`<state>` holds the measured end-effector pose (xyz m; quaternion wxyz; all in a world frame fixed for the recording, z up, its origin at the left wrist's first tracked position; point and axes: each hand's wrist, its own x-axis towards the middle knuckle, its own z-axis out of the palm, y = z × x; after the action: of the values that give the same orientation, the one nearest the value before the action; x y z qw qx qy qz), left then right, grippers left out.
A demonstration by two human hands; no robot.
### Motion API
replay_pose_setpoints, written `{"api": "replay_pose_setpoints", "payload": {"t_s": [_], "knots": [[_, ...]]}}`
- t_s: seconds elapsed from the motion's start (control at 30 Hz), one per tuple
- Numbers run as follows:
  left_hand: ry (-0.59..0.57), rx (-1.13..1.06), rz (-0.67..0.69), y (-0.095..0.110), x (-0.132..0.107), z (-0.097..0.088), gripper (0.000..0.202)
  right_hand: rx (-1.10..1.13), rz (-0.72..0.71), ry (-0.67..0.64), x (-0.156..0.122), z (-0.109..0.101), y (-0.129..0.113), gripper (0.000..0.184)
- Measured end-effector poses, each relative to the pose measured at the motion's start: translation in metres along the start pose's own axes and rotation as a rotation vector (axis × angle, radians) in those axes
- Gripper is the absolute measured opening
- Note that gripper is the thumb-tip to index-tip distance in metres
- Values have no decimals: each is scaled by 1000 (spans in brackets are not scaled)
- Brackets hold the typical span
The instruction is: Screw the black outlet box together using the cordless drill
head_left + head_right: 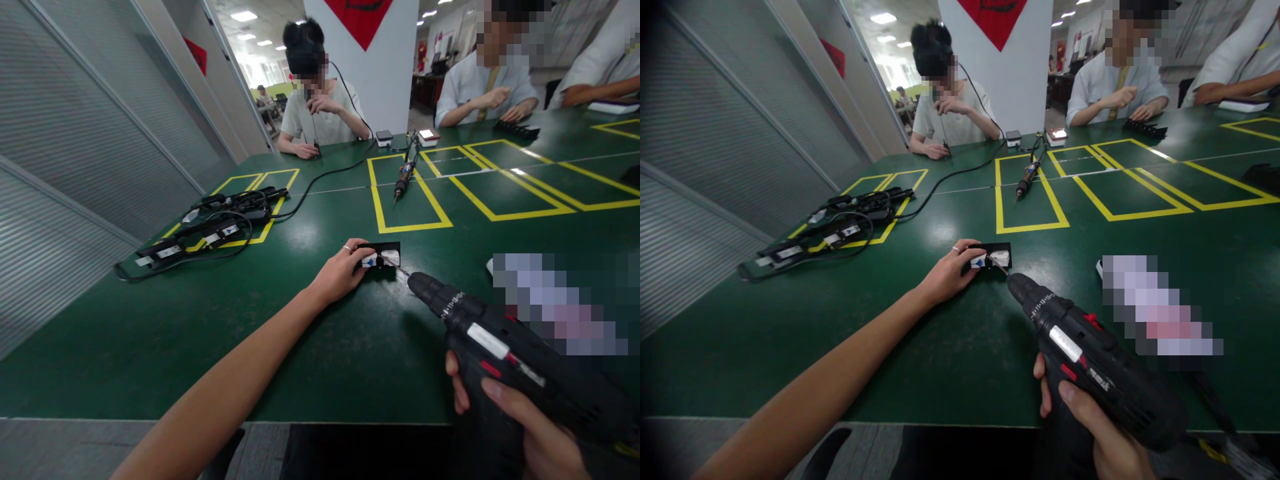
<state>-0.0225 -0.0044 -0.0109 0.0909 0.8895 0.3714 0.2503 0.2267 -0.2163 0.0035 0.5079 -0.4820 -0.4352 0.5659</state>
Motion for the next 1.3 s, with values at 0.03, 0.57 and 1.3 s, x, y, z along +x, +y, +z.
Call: {"api": "replay_pose_setpoints", "payload": {"t_s": [0.03, 0.57, 1.3], "knots": [[1, -1, 0, 0, 0, 0, 41, -6, -3, 0, 0, 0, 0, 23], [9, -7, 1, 0, 0, 1, 41, -3, -14, -7, 1, -1, 3, 23], [1, -7, 2, 4, 0, -2, 38, 21, -4, -6, 0, 2, 0, 22]]}}
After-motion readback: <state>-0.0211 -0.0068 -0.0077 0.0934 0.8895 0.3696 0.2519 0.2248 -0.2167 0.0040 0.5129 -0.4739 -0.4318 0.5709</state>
